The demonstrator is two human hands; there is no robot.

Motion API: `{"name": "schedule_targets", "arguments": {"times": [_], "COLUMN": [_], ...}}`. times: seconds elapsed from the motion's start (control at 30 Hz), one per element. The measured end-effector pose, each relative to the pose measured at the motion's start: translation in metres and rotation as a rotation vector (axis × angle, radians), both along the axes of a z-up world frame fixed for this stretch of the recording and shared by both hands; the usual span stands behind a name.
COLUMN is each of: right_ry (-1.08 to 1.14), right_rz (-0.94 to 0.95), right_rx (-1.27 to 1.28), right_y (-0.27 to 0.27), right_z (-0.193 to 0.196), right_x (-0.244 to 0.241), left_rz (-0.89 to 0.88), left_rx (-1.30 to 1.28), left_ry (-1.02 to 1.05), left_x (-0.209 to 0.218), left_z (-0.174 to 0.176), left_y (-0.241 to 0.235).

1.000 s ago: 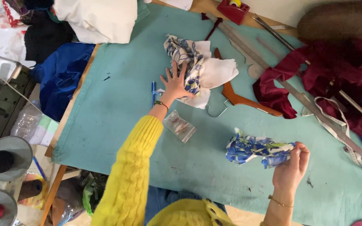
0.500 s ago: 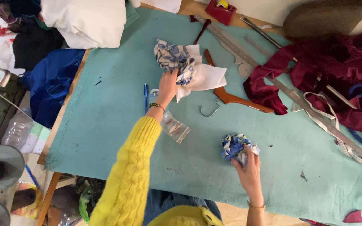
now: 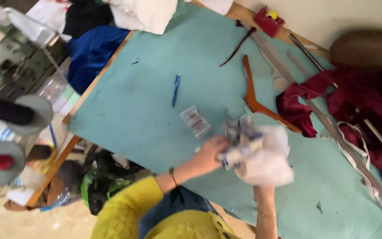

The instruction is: Cutting pattern pieces out of maroon velvet fabric using large tailor scissors on a cutting table

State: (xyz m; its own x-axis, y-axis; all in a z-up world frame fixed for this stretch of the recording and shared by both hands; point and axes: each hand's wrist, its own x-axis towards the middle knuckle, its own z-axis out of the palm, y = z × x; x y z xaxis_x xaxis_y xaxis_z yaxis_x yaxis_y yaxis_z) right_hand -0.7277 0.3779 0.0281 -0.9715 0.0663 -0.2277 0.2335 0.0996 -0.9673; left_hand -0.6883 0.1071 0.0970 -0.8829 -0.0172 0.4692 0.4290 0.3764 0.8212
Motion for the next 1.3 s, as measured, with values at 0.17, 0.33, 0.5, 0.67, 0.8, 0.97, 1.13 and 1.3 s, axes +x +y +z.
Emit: {"name": "schedule_targets", "arguments": {"times": [0.17,0.33,0.5,0.67,0.8,0.97,1.13,1.3], "right_ry": [-0.108,-0.243,-0.390,-0.526,-0.627,-0.733,-0.830,-0.936], "right_rz": [0.058,0.137,0.191,0.221,0.196,0.130,0.063,0.015], "right_rx": [-0.091,-0.165,-0.218,-0.291,-0.357,-0.451,-0.552,-0.661], "right_y": [0.002,0.007,0.024,0.023,0.021,0.011,-0.012,-0.042], "right_z": [-0.004,-0.024,-0.054,-0.085,-0.099,-0.112,-0.131,-0.183], "right_x": [0.018,0.045,0.071,0.091,0.112,0.136,0.155,0.178], "left_rz": [0.055,0.194,0.253,0.411,0.619,0.662,0.666,0.739], "left_rx": [0.052,0.423,0.236,0.227,0.103,0.157,-0.027,0.037], "left_ry": [-0.005,-0.513,-0.214,-0.372,-0.241,-0.310,-0.369,-0.299], "left_x": [0.077,0.144,0.207,0.264,0.292,0.327,0.369,0.397], "left_z": [0.019,0.036,-0.019,-0.050,-0.069,-0.077,-0.090,-0.068], "left_y": [0.050,0.064,0.071,0.088,0.076,0.058,0.049,0.015]}}
